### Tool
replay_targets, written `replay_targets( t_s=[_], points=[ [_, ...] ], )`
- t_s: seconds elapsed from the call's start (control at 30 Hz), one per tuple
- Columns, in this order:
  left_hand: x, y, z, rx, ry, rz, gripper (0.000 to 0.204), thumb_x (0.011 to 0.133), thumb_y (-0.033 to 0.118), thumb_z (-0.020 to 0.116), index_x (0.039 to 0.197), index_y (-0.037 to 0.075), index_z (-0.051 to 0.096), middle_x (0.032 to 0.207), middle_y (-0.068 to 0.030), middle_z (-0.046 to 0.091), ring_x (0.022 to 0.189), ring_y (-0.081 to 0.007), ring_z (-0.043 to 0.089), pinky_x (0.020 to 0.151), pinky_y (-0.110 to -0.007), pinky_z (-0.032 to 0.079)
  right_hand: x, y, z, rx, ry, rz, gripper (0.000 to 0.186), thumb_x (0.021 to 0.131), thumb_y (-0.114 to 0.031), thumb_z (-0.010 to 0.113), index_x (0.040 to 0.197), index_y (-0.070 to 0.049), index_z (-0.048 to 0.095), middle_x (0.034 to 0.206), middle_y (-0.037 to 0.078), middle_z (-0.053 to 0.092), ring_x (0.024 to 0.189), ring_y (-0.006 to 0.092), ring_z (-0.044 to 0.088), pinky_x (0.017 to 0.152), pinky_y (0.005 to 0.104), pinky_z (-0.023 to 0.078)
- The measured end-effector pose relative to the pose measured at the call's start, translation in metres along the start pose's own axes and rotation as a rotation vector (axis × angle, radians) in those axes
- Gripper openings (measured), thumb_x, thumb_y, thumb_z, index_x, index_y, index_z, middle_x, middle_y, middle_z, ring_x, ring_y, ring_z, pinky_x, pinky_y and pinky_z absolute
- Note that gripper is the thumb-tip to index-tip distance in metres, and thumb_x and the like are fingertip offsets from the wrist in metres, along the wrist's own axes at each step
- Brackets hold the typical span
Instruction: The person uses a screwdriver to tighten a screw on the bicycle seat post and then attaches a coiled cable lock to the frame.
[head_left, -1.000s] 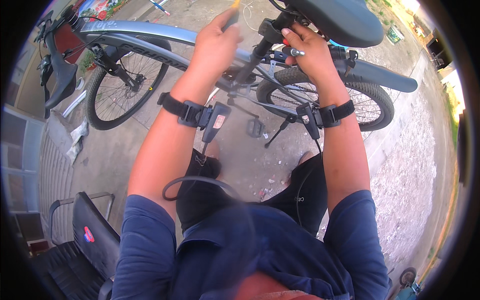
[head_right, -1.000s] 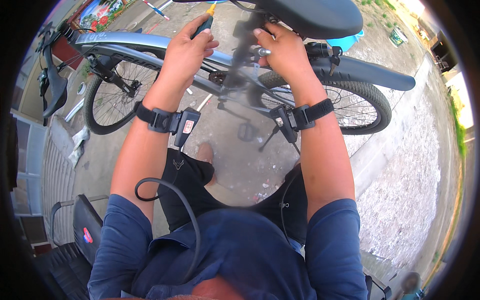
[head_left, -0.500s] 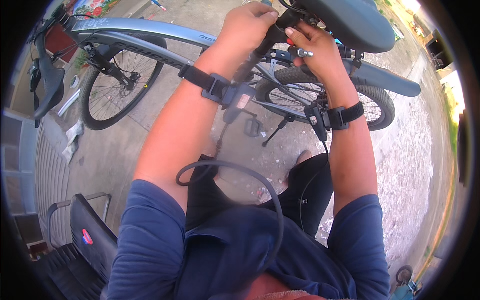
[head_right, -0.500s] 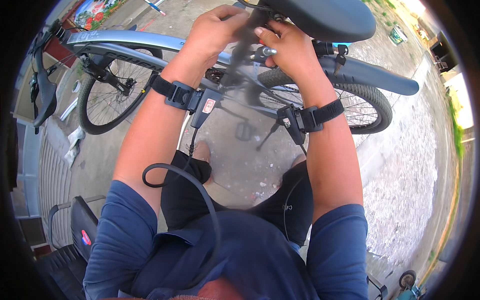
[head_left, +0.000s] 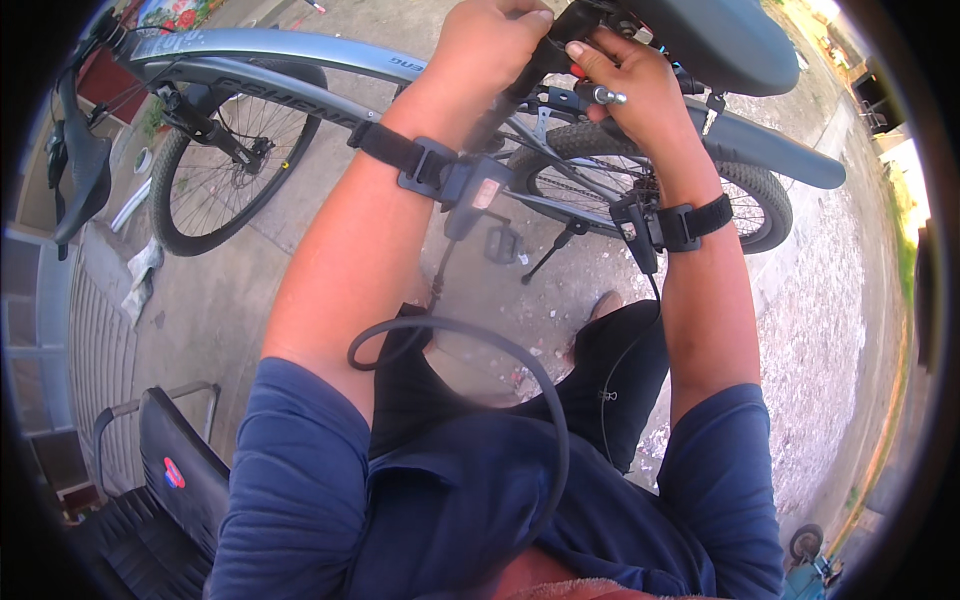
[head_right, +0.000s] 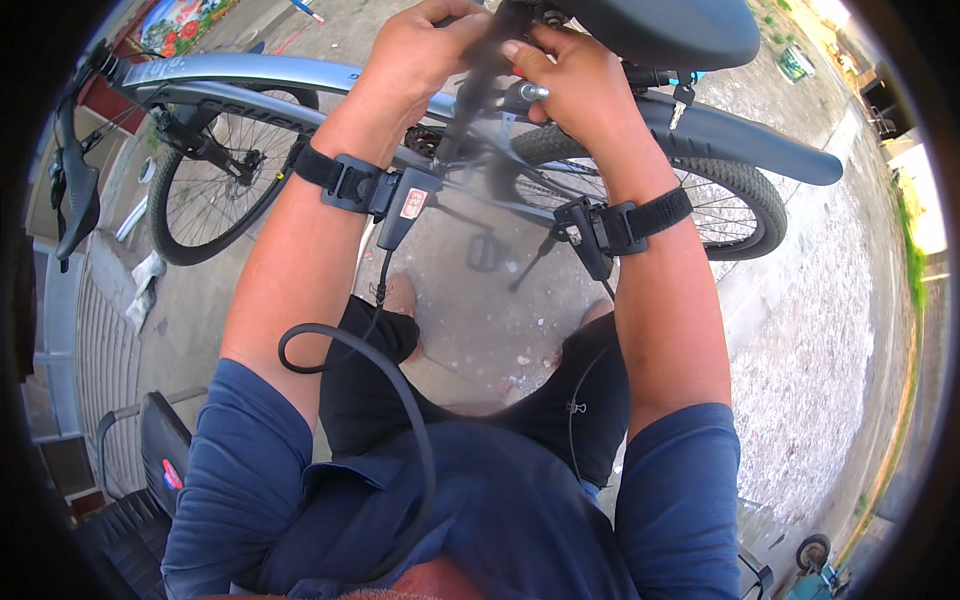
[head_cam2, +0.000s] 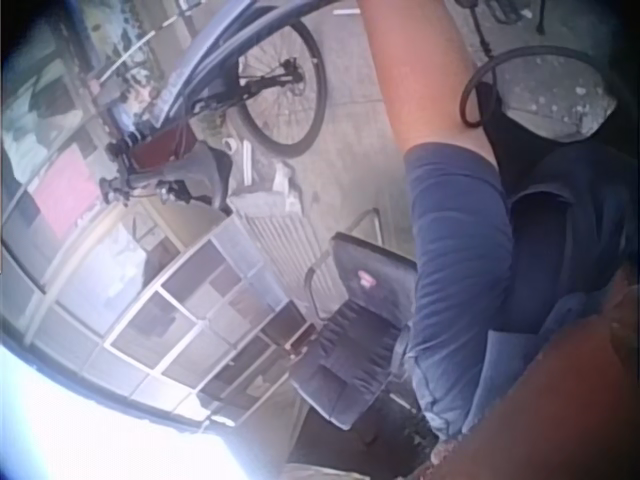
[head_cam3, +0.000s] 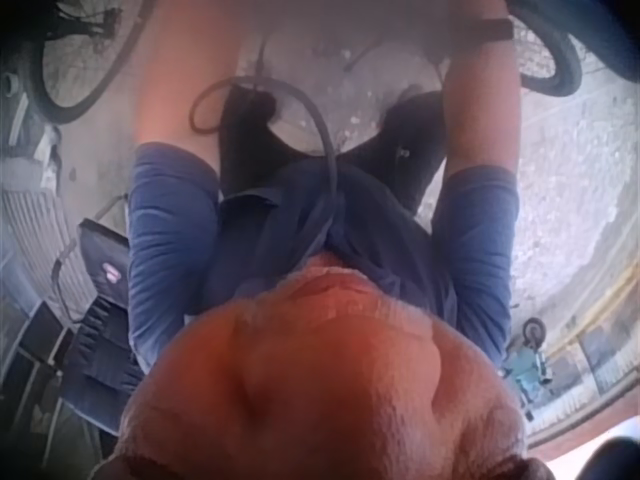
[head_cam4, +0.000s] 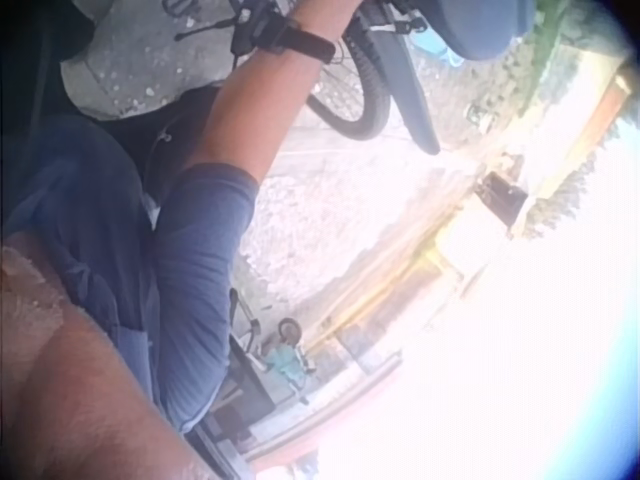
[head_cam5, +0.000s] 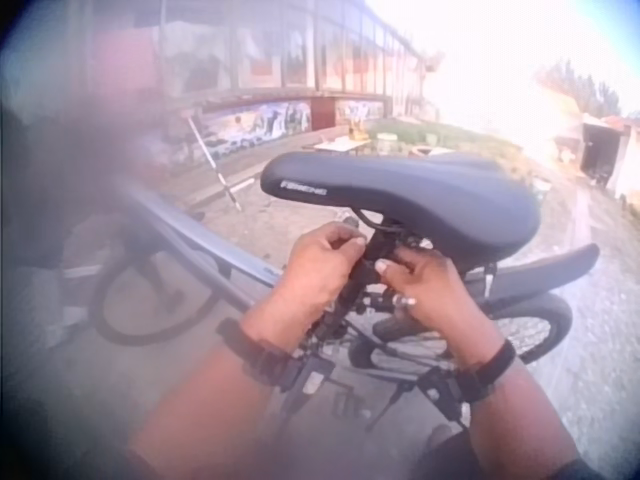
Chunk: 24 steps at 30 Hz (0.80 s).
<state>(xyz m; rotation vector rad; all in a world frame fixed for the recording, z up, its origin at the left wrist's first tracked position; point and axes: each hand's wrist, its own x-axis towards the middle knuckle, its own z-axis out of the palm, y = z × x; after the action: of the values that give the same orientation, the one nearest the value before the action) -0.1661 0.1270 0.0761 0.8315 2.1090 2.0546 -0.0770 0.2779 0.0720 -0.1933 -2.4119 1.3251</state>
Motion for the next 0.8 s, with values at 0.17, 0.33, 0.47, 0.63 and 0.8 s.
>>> replay_targets(
  t_s=[0.17,0.33,0.47,0.63,0.8],
  points=[
    [0.005,-0.006,-0.001,0.031,-0.008,0.010,0.020,0.092,0.014,0.062,0.101,-0.003,0.067,0.082,-0.0096,0.068,0.072,-0.0155,0.061,0.064,-0.029,0.049,0.000,0.000,-0.001,-0.023,0.001,-0.010,0.034,0.094,-0.033,0.067,0.114,-0.007,0.070,0.081,0.003,0.066,0.063,0.0072,0.057,0.048,0.0225,0.049],
    [0.005,-0.005,0.000,0.018,-0.020,-0.001,0.020,0.092,0.014,0.062,0.101,-0.003,0.067,0.081,-0.0094,0.068,0.073,-0.0153,0.062,0.065,-0.029,0.049,-0.001,-0.003,-0.003,-0.030,-0.012,-0.011,0.035,0.093,-0.034,0.067,0.115,-0.007,0.069,0.082,0.003,0.067,0.063,0.0071,0.057,0.048,0.0225,0.049],
    [0.004,-0.006,-0.004,0.057,-0.005,0.032,0.022,0.092,0.014,0.063,0.104,-0.003,0.067,0.087,-0.0103,0.068,0.075,-0.0156,0.062,0.066,-0.030,0.050,0.003,-0.002,-0.003,-0.029,-0.031,-0.023,0.035,0.093,-0.036,0.066,0.114,-0.007,0.069,0.081,0.003,0.066,0.062,0.0072,0.056,0.048,0.0225,0.048],
    [-0.006,-0.026,-0.024,-0.206,-0.011,-0.027,0.038,0.096,0.023,0.062,0.127,0.002,0.059,0.107,-0.0099,0.064,0.087,-0.0164,0.067,0.071,-0.025,0.052,0.004,-0.006,-0.004,0.009,-0.052,0.004,0.035,0.094,-0.036,0.066,0.113,-0.006,0.070,0.081,0.003,0.065,0.060,0.0073,0.055,0.049,0.0228,0.048],
    [-0.076,-0.015,-0.039,0.096,0.062,-0.119,0.040,0.097,0.020,0.059,0.132,0.002,0.054,0.105,-0.0098,0.064,0.081,-0.0171,0.070,0.068,-0.026,0.054,0.007,0.005,-0.007,0.016,-0.032,-0.023,0.036,0.094,-0.035,0.066,0.112,-0.004,0.069,0.084,0.003,0.065,0.071,0.0072,0.058,0.052,0.0227,0.050]
  ],
)
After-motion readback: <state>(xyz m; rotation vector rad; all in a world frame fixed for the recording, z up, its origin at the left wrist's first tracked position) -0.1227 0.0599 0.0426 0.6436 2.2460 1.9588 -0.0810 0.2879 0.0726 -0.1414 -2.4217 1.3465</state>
